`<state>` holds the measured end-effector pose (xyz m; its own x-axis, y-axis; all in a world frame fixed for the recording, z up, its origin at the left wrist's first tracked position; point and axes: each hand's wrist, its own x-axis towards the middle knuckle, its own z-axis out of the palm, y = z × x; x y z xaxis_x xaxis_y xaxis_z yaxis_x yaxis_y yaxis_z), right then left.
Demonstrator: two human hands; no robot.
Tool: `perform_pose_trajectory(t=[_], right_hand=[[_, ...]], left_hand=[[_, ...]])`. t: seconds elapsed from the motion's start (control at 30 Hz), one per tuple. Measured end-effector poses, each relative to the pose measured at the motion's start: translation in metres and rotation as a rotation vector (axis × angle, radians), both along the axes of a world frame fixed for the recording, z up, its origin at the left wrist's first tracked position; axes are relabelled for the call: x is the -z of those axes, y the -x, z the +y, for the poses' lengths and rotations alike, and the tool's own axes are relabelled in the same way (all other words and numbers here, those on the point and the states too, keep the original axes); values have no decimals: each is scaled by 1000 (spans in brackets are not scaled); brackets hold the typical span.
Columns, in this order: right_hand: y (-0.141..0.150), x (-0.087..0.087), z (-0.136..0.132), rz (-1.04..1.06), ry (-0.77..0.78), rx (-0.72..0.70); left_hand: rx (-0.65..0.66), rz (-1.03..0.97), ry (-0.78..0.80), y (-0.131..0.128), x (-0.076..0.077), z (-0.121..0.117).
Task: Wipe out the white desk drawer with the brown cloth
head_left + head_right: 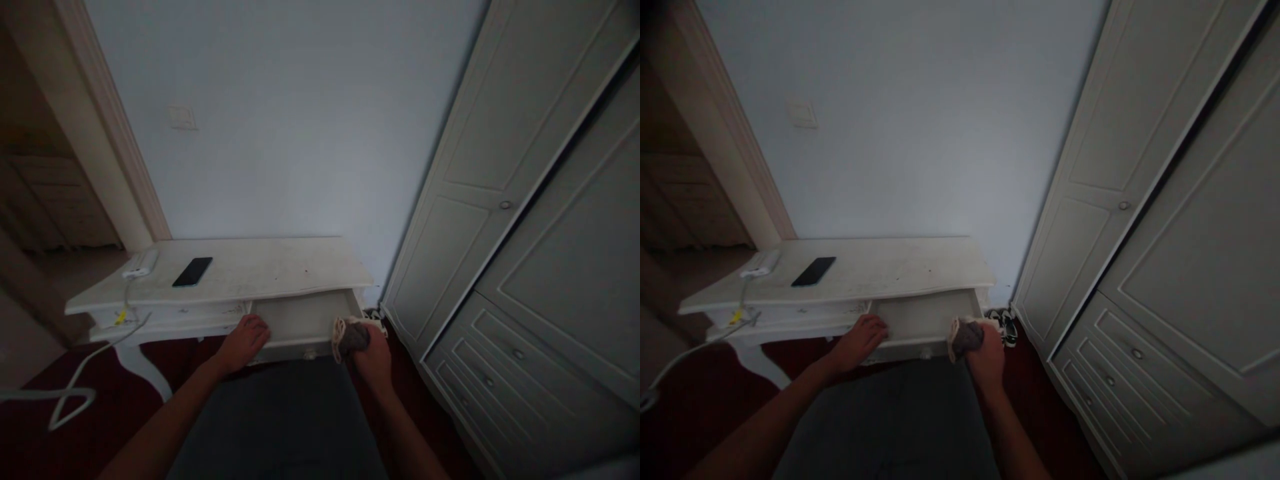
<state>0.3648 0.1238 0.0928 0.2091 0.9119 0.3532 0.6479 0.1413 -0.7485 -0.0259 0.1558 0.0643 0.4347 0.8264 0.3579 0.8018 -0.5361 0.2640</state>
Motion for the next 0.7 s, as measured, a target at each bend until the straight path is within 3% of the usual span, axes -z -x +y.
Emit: perform_pose_trajectory(t=[0.2, 0.33, 0.47, 0.7], right_hand=[[109, -9, -15, -116, 52, -297], [141, -10, -14, -265, 58, -500], [112, -12, -7, -316, 65, -516], [8, -26, 7, -472, 184, -266]], left_hand=[[7, 36, -9, 0, -2, -2], [47, 71, -20, 1, -1, -2], [32, 51, -32, 0, 1, -1], [-6, -26, -25, 0, 6, 1]])
